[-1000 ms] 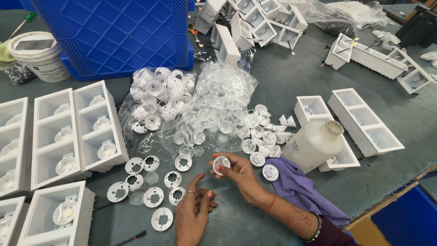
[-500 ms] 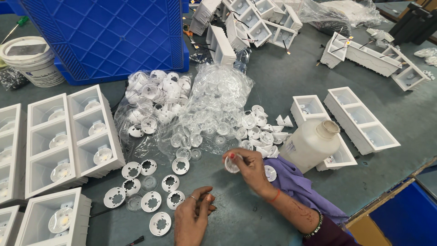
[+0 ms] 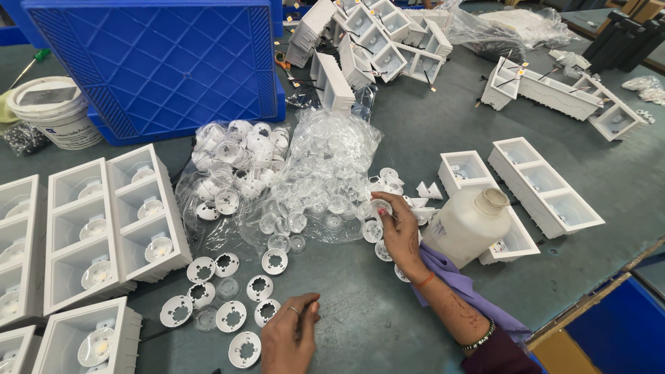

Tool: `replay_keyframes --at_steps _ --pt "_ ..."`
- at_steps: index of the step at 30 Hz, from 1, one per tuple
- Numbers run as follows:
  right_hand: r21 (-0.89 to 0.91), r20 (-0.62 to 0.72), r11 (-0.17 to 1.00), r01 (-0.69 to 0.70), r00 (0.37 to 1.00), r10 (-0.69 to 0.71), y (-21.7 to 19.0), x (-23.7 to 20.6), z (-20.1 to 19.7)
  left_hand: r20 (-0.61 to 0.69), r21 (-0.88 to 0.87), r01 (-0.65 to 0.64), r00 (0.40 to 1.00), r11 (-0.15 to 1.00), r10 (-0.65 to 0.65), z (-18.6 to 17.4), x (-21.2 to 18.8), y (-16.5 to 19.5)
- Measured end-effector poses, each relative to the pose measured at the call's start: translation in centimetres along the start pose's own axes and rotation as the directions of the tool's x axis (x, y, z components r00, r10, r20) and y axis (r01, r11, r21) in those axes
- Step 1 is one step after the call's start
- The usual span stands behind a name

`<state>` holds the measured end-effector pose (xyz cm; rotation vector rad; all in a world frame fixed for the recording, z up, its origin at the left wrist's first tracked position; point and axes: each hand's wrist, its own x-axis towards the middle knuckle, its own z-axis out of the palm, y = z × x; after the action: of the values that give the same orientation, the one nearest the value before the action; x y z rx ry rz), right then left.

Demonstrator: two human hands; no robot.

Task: The person picks white plastic diffuser rings and clear plastic lamp covers from the workbench, presses a ring into each cover by hand, and places the assembled covers into white compartmentalized trays, repeating the cycle one piece at a time.

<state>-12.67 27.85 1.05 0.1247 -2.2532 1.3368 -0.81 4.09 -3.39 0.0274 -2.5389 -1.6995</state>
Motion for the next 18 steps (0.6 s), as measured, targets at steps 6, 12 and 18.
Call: replay_keyframes --at_steps 6,12,18 --pt "-0.088 0.011 0.991 -0.098 0.995 0.099 0.6 0.3 0.1 -0.163 0.342 -0.286 0.920 0.895 0.356 -2.6 0.5 0.5" --pt "-0.312 -0.122 0.895 0.320 0.920 -0.371 1.3 1.2 -0.8 -0.227 0.508 -0.330 0.840 0.796 0.493 -4.6 1.5 0.4" --pt "-0.161 -0.030 0.954 0.251 0.965 -0.259 0.6 0.0 -0.2 -0.293 0.553 -0.188 0.868 0.812 0.400 -6.6 1.7 0.6"
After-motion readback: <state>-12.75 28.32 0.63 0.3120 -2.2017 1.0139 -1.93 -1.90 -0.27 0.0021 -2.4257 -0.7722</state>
